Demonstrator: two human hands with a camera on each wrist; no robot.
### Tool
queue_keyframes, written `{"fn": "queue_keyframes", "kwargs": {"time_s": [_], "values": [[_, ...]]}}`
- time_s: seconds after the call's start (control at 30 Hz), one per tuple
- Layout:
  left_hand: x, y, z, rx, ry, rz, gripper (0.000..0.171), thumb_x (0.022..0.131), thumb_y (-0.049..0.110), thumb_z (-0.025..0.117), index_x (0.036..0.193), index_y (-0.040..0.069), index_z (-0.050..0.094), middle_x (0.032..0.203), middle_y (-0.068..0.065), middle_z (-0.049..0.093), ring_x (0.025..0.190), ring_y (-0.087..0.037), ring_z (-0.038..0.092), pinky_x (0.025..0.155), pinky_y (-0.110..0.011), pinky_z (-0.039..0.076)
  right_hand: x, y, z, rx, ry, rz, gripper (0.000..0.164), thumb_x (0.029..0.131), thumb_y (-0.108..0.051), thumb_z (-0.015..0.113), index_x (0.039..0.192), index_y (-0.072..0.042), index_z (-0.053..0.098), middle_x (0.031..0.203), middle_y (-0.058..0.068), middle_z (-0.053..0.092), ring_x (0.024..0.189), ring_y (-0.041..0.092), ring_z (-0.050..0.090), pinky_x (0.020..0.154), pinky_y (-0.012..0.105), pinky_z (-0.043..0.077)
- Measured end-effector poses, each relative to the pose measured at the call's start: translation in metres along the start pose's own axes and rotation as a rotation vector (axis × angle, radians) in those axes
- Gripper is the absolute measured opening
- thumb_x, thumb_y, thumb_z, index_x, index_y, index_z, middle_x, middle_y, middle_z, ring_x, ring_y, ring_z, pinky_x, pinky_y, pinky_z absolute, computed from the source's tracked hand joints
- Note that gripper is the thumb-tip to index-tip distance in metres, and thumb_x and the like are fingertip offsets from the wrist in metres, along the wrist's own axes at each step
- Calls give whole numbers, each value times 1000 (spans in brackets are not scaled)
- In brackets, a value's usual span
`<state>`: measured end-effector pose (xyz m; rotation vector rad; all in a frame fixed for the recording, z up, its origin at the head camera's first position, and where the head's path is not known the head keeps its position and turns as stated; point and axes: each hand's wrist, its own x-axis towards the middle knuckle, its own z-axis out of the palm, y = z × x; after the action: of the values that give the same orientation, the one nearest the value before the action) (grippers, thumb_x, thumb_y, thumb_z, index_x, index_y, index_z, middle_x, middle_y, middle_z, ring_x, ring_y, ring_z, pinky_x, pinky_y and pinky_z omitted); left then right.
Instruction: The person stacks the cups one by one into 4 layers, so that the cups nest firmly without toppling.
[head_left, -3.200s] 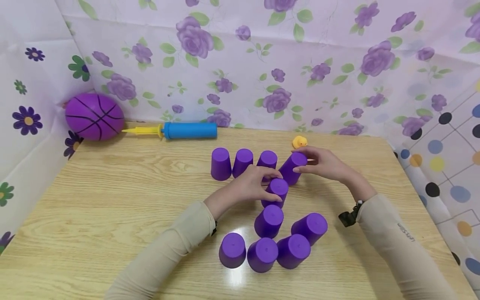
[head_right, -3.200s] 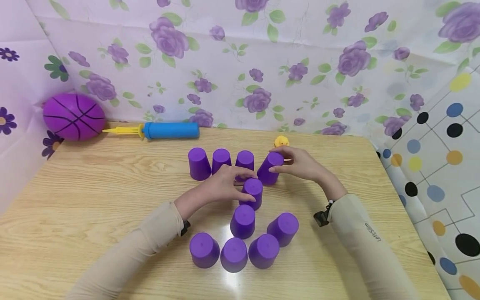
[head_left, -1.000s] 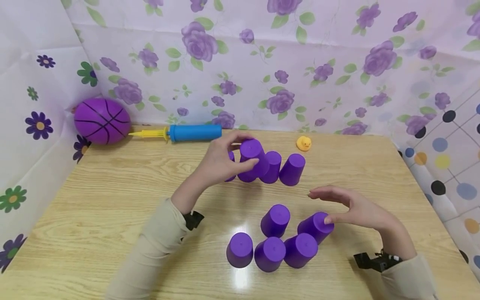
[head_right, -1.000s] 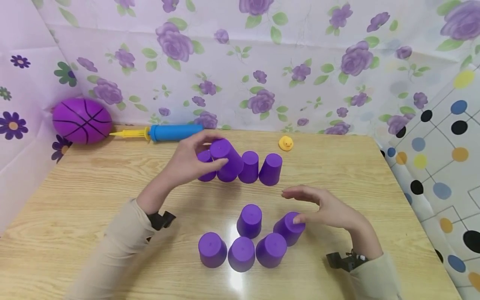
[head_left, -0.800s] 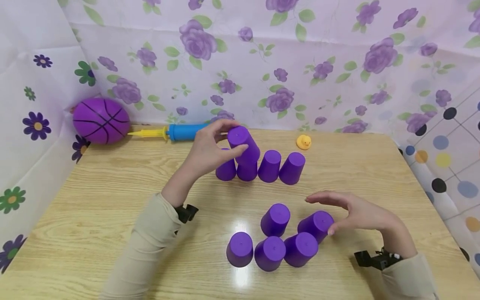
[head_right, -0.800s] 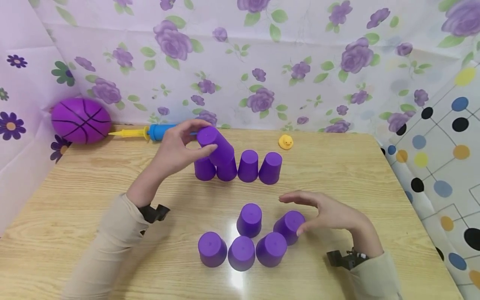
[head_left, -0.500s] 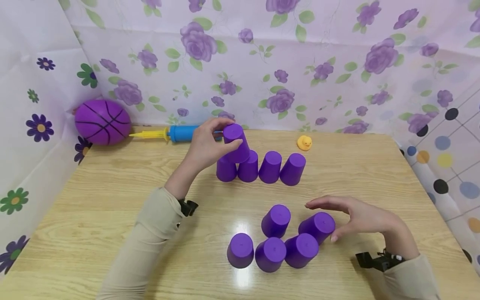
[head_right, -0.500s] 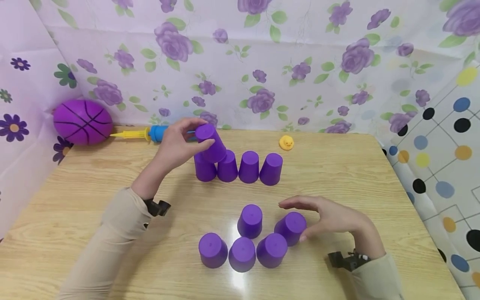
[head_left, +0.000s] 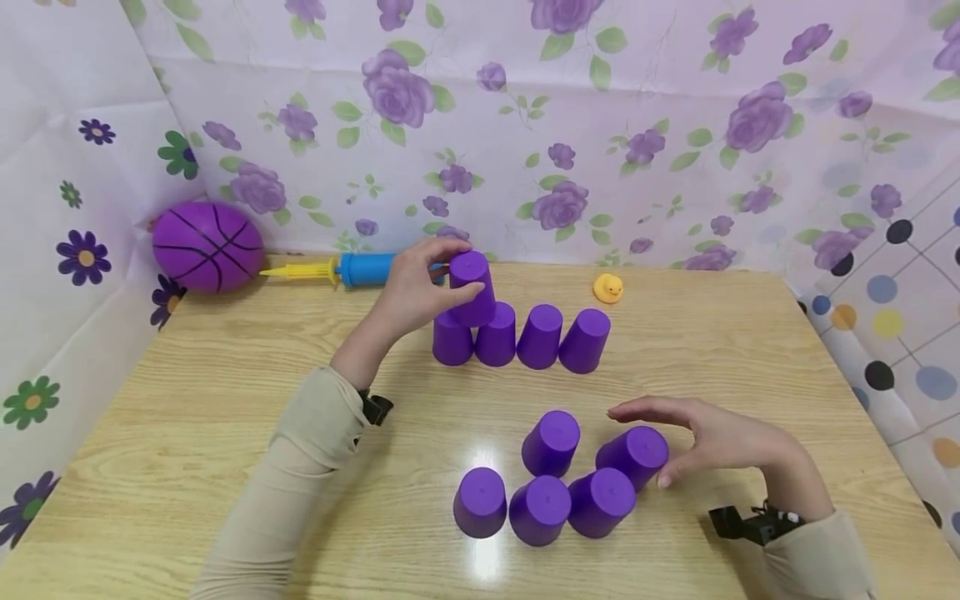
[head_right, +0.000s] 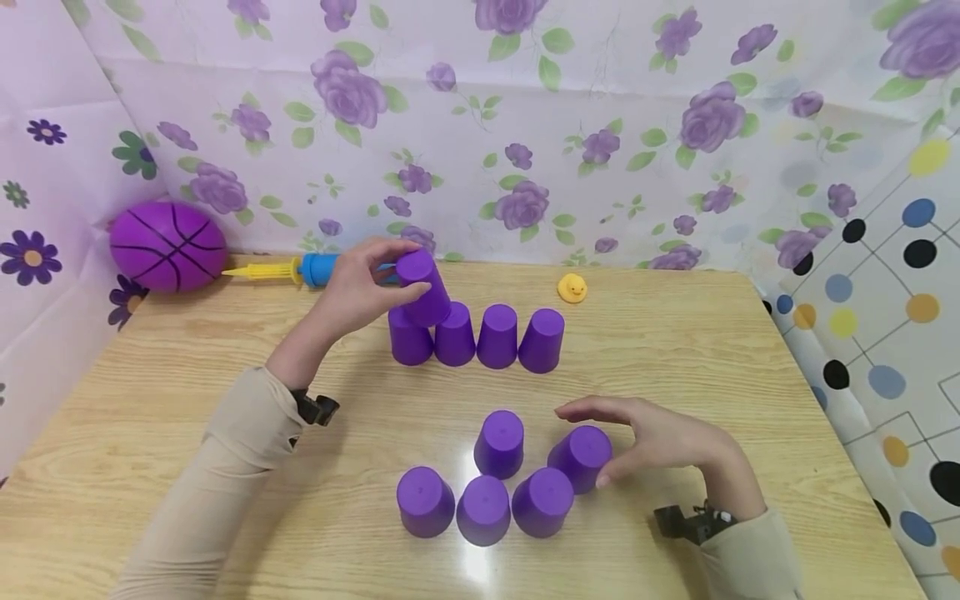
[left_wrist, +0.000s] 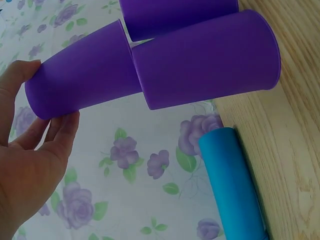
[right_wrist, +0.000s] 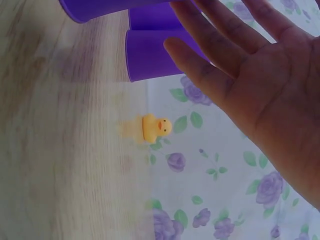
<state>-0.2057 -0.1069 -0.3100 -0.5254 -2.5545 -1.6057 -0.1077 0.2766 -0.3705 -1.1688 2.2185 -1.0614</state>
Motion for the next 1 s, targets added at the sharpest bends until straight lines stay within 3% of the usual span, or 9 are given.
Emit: {"fn": "queue_keyframes", "kwargs": {"time_s": [0.27, 0.4, 0.77, 1.0], "values": [[4, 4, 1, -6, -74, 1, 53, 76, 16, 78, 124, 7, 59, 123, -6, 54, 113, -19, 54, 97, -27, 46, -2, 2, 0, -48, -24, -12, 72, 73, -20, 80, 136, -14, 46, 133, 5, 53, 125, 11, 45, 103, 16, 32], [5, 4, -1, -1, -90, -6, 53, 77, 17, 77, 126, 7, 57, 124, -7, 53, 113, -20, 53, 99, -31, 45, -1, 1, 0, -52, -31, 0, 70, 74, -20, 79, 136, -15, 46, 133, 4, 53, 125, 10, 44, 102, 16, 32], [1, 3, 0, 106, -98, 55, 52, 79, 19, 75, 126, 7, 55, 122, -7, 55, 108, -21, 57, 93, -30, 49, -2, 1, 4, -38, -32, 23, 67, 77, -23, 76, 136, -14, 46, 134, 5, 52, 125, 10, 44, 102, 15, 31], [1, 2, -2, 186, -122, 39, 64, 79, 28, 75, 134, 11, 47, 126, -7, 55, 110, -26, 57, 94, -40, 47, -1, -1, 5, -56, -33, 14, 64, 78, -25, 75, 135, -13, 47, 132, 7, 53, 123, 11, 46, 101, 20, 37]]}}
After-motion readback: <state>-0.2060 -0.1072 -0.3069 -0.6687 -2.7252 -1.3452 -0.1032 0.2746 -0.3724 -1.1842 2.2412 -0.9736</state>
